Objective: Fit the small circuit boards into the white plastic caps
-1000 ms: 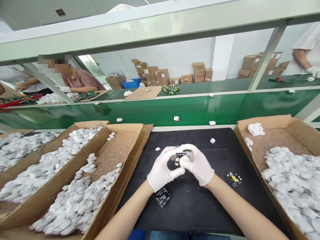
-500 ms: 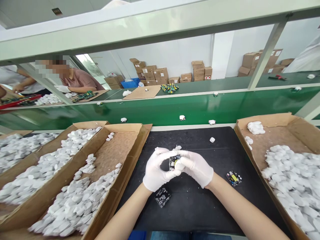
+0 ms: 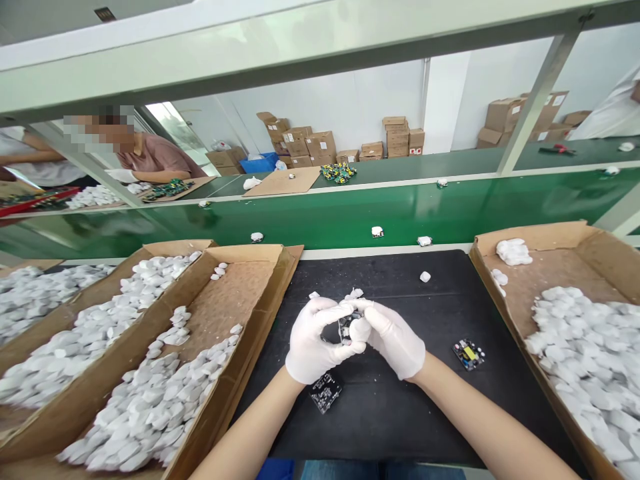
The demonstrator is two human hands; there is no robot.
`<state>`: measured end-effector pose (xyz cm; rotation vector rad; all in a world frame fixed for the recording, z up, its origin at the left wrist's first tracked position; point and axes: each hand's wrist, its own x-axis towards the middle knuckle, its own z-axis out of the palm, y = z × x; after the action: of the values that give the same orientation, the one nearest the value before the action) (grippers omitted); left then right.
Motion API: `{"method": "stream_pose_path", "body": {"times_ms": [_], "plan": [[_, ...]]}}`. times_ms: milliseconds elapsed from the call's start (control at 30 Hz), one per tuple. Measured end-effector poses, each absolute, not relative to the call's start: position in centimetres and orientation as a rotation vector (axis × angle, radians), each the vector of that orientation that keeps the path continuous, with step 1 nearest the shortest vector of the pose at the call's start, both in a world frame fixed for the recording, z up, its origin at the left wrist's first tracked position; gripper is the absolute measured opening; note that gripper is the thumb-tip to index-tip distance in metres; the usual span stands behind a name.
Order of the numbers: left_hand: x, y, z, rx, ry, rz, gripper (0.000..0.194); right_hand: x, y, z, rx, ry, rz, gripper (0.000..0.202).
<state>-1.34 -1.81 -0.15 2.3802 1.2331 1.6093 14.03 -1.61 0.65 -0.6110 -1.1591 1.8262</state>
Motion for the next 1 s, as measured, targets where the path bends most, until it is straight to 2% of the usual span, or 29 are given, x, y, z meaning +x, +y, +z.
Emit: {"method": "stream_pose_path", "body": {"times_ms": [267,400,533,767,1000], "plan": [[-1.57,-2.11,-0.47,2.392,1.2,1.547,0.046,13.99,-1.65,1.25,-0.757,-1.293,1.753,0.037],[-1.47,-2.23,-0.14,2.3,1.174,1.59,0.047,14.03,-1.82,0.95,-0.631,-1.213,1.819,0.036],[-1.5,-2.19,0.3,2.289,1.205,1.583,0.043,14.01,-1.97,1.29,-0.537,-1.124,1.923,0.034],[-1.63,-2.15,0.17,2.342,1.097,1.617,0.042,14.2,-1.77,1.03,-0.648,-1.225,1.808,0.036],[-1.35,-2.0,0.29,2.425,1.194,1.648,0.031,14.1,-1.91,1.58,-0.702,-1.434,1.688,0.039]]}}
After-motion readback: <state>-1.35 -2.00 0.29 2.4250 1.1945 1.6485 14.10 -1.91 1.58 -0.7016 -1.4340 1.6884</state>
